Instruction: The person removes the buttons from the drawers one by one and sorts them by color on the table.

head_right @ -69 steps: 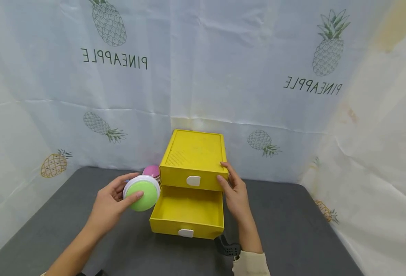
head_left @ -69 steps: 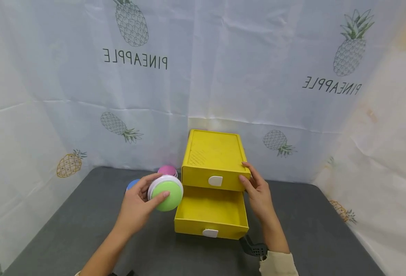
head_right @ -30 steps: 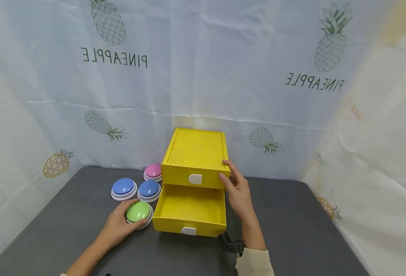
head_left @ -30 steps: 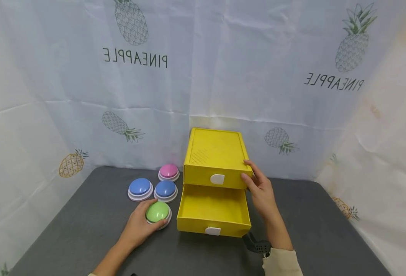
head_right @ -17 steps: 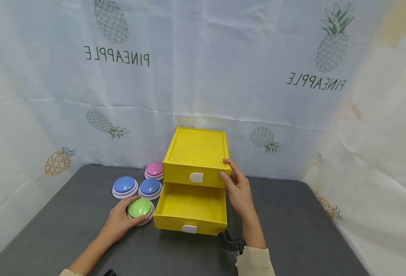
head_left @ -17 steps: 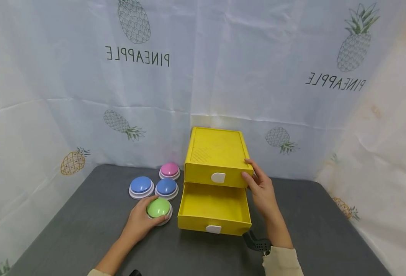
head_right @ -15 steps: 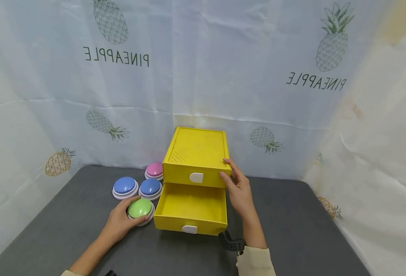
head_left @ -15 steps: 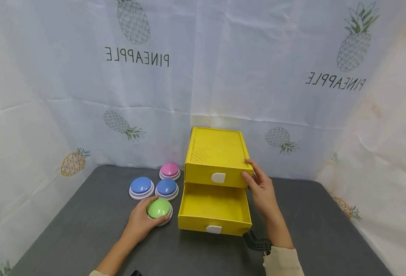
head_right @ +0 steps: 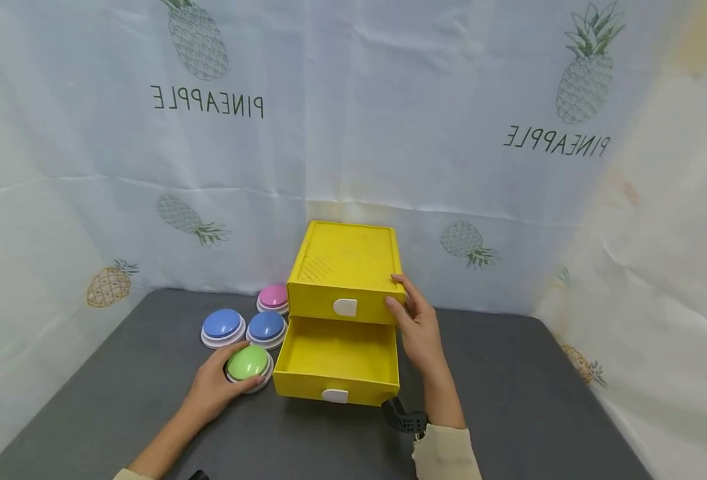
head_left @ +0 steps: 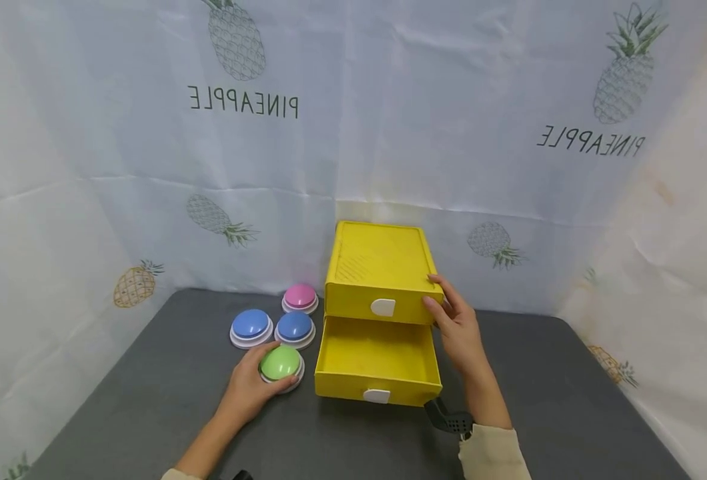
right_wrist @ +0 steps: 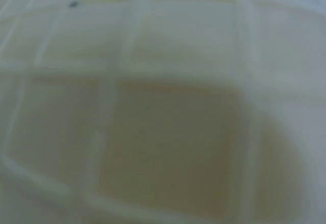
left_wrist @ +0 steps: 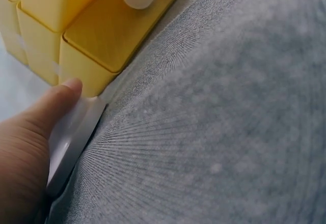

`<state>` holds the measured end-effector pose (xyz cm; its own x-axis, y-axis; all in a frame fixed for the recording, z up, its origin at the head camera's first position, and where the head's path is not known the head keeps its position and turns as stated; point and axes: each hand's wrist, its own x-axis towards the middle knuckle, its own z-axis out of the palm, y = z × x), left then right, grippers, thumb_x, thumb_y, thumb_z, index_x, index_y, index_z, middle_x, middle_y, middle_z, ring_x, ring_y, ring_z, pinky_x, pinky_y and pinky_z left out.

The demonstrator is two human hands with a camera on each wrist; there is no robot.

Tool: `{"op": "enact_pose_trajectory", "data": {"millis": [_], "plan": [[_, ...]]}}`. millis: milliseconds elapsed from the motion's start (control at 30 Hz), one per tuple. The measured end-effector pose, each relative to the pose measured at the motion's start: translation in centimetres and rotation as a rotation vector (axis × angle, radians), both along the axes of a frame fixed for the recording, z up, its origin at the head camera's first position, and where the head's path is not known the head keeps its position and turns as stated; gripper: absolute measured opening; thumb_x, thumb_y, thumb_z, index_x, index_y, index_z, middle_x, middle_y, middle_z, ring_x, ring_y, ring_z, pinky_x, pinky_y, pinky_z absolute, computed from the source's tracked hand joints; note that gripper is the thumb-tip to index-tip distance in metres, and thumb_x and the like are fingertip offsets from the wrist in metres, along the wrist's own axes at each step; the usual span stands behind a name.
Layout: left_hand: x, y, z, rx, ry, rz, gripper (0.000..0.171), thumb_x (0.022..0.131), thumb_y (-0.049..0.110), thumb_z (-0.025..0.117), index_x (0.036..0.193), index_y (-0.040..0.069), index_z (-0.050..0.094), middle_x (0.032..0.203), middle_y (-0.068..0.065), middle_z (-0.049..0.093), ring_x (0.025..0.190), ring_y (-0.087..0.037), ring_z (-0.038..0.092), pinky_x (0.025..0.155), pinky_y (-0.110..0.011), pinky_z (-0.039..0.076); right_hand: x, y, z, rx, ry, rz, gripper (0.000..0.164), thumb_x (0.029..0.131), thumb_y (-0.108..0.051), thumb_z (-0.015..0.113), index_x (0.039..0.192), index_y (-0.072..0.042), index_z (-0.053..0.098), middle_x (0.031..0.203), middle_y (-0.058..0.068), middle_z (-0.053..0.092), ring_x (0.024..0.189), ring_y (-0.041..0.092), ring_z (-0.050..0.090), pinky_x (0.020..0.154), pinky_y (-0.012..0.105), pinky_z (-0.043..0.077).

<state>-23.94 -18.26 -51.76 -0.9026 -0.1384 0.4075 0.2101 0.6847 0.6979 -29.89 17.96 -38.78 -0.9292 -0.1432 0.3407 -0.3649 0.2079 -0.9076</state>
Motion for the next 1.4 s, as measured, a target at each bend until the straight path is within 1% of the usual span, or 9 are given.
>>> {"op": "enact_pose_trajectory", "data": {"millis": [133,300,400,600,733,867,1000,1300,1400], "plan": [[-0.1,0.1,0.1,0.002,0.0,0.004,0.076,0.068,0.034,0.094,0.133,0.007,0.064,0.128,-0.013,0.067,0.106,-0.025,0.064,0.091,-0.046,0.05,-0.1,0.1,0.1,-0.001,0.01,0.016,0.05,0.105,-0.032,0.054,0.153,-0.029,0.042,0.162,0.002,0.036,0.125,-0.001,0.055,0.087,0.016,0.053],[-0.2,0.3,0.1,-0.023,0.008,-0.007,0.077,0.07,0.036,0.093,0.134,0.006,0.062,0.127,-0.013,0.067,0.106,-0.025,0.064,0.09,-0.046,0.051,0.1,0.2,0.0,0.009,0.009,-0.004,0.05,0.105,-0.031,0.054,0.154,-0.031,0.041,0.164,0.0,0.033,0.136,0.018,0.052,0.088,0.014,0.051],[0.0,0.3,0.0,-0.042,0.021,-0.011,0.076,0.071,0.036,0.092,0.134,0.006,0.061,0.127,-0.014,0.066,0.105,-0.024,0.063,0.089,-0.045,0.051,0.2,0.1,-0.2,0.02,0.021,-0.01,0.05,0.106,-0.031,0.053,0.154,-0.031,0.04,0.165,0.002,0.033,0.138,0.023,0.05,0.088,0.014,0.05],[0.5,0.0,-0.4,-0.063,0.016,-0.011,0.076,0.072,0.035,0.091,0.135,0.005,0.06,0.127,-0.014,0.066,0.104,-0.023,0.063,0.087,-0.044,0.051,0.1,0.0,-0.8,0.065,0.042,-0.015,0.049,0.106,-0.032,0.053,0.153,-0.032,0.042,0.161,0.004,0.039,0.119,0.008,0.058,0.082,0.025,0.05],[0.4,-0.2,-0.6,-0.06,0.013,-0.013,0.076,0.072,0.036,0.091,0.135,0.006,0.06,0.127,-0.013,0.066,0.104,-0.022,0.063,0.087,-0.044,0.051,0.0,-0.1,-1.0,0.074,0.052,-0.013,0.05,0.106,-0.032,0.053,0.154,-0.031,0.041,0.16,0.007,0.042,0.116,-0.001,0.058,0.083,0.023,0.051],[-0.3,-0.1,-0.5,-0.064,0.023,-0.042,0.077,0.073,0.038,0.09,0.136,0.007,0.059,0.128,-0.012,0.065,0.105,-0.022,0.063,0.088,-0.046,0.051,0.0,0.3,-0.7,0.066,0.056,-0.03,0.05,0.105,-0.032,0.054,0.154,-0.032,0.041,0.158,0.008,0.044,0.116,-0.003,0.058,0.084,0.018,0.052],[-0.7,0.2,-0.5,-0.064,0.023,-0.052,0.077,0.073,0.038,0.09,0.136,0.006,0.059,0.128,-0.012,0.065,0.106,-0.023,0.063,0.089,-0.047,0.052,0.1,0.6,-0.4,0.064,0.057,-0.03,0.05,0.106,-0.029,0.053,0.154,-0.03,0.041,0.16,0.008,0.041,0.117,-0.007,0.057,0.086,0.016,0.052],[0.3,0.3,-0.4,-0.063,0.012,-0.025,0.075,0.073,0.04,0.09,0.133,0.006,0.061,0.125,-0.01,0.065,0.102,-0.02,0.062,0.084,-0.042,0.052,0.3,0.6,-0.8,0.076,0.074,0.0,0.049,0.107,-0.024,0.052,0.155,-0.025,0.041,0.161,0.012,0.039,0.116,-0.007,0.058,0.085,0.018,0.054],[0.1,0.1,-0.1,-0.068,0.007,-0.023,0.076,0.074,0.041,0.089,0.135,0.007,0.06,0.126,-0.01,0.064,0.101,-0.02,0.062,0.083,-0.042,0.052,-0.1,0.4,-0.7,0.078,0.09,-0.005,0.049,0.107,-0.024,0.051,0.155,-0.025,0.041,0.159,0.014,0.042,0.115,-0.007,0.058,0.085,0.017,0.054]]}}
